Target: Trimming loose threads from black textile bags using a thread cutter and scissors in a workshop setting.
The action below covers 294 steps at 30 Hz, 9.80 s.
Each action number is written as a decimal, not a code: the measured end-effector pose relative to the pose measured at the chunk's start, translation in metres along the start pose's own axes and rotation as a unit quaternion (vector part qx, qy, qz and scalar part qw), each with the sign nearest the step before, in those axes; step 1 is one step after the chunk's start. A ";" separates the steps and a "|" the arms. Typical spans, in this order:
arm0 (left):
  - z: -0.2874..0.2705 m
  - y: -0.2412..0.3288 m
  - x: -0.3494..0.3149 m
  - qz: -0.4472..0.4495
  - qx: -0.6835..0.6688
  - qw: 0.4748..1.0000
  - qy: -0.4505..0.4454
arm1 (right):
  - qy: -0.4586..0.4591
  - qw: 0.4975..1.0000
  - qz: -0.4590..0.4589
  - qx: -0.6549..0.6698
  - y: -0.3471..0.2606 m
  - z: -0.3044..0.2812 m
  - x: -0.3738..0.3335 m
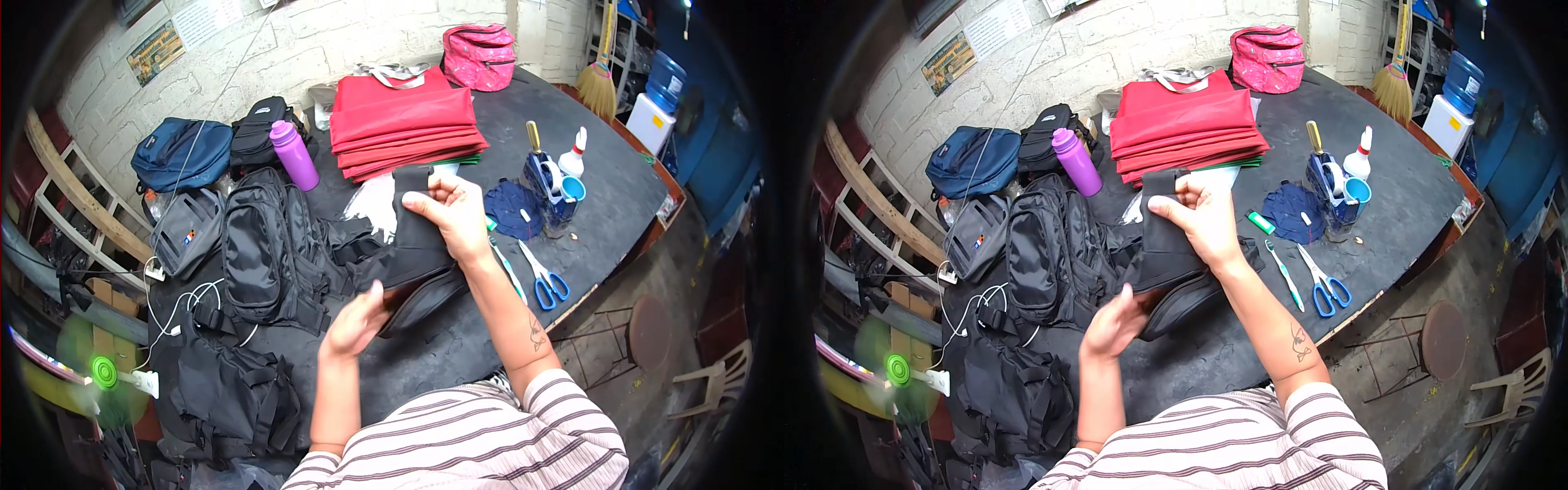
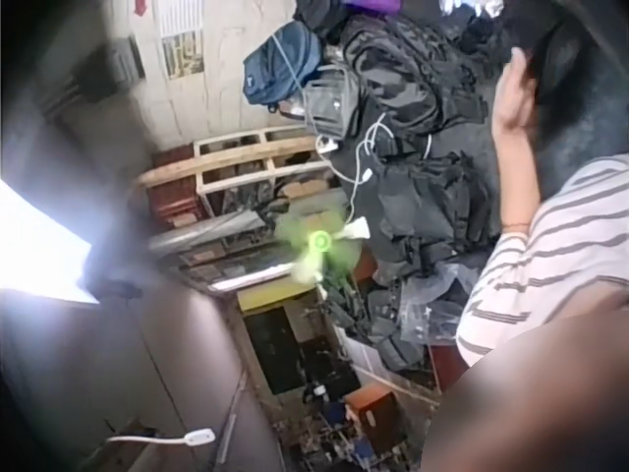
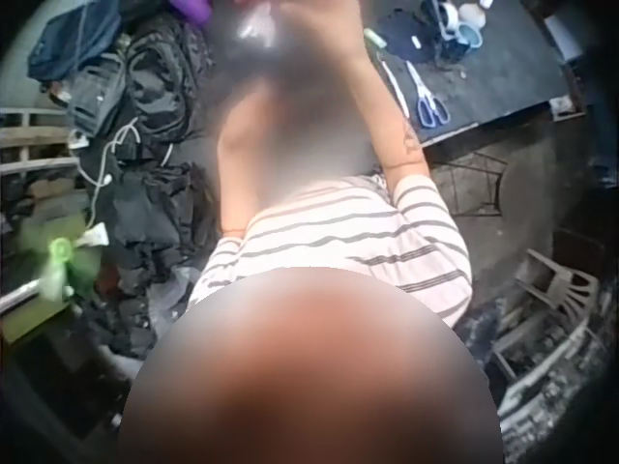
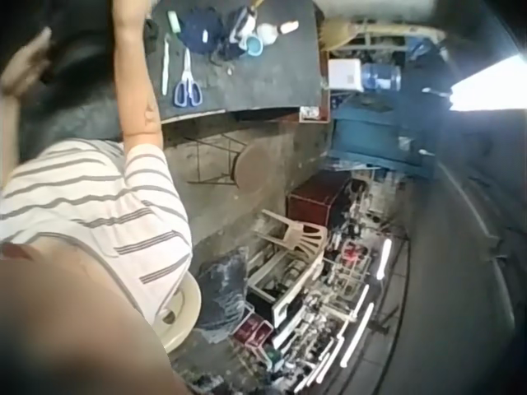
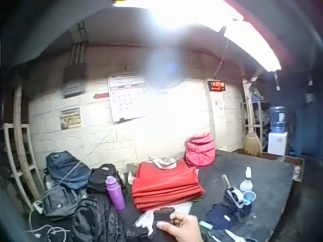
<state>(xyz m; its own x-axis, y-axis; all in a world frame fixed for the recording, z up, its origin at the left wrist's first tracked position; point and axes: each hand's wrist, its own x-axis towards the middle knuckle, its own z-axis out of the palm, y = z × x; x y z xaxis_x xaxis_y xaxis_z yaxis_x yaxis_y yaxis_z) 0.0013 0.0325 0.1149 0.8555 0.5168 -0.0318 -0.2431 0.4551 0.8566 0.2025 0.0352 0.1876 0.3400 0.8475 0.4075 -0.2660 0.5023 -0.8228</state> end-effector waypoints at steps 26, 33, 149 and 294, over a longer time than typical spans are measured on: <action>-0.013 0.023 0.029 0.239 -0.068 0.951 0.182 | -0.181 0.857 -0.136 -0.463 0.021 -0.032 -0.070; 0.015 0.038 0.018 0.331 0.308 0.852 0.264 | 0.097 0.789 -0.015 -0.607 0.032 -0.147 -0.080; 0.043 0.027 0.034 0.395 -0.023 0.854 0.338 | -0.059 0.941 0.048 -0.331 0.026 0.004 -0.146; -0.011 0.069 0.042 0.302 0.021 0.926 0.226 | -0.057 0.826 -0.253 -0.501 0.036 -0.110 -0.134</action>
<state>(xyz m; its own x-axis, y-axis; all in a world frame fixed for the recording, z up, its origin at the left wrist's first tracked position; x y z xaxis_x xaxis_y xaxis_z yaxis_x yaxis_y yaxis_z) 0.0150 0.0935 0.1672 0.2890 0.9228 0.2547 -0.5888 -0.0384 0.8074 0.2467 -0.0792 0.0590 0.0772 0.6113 0.7876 0.7836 0.4513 -0.4271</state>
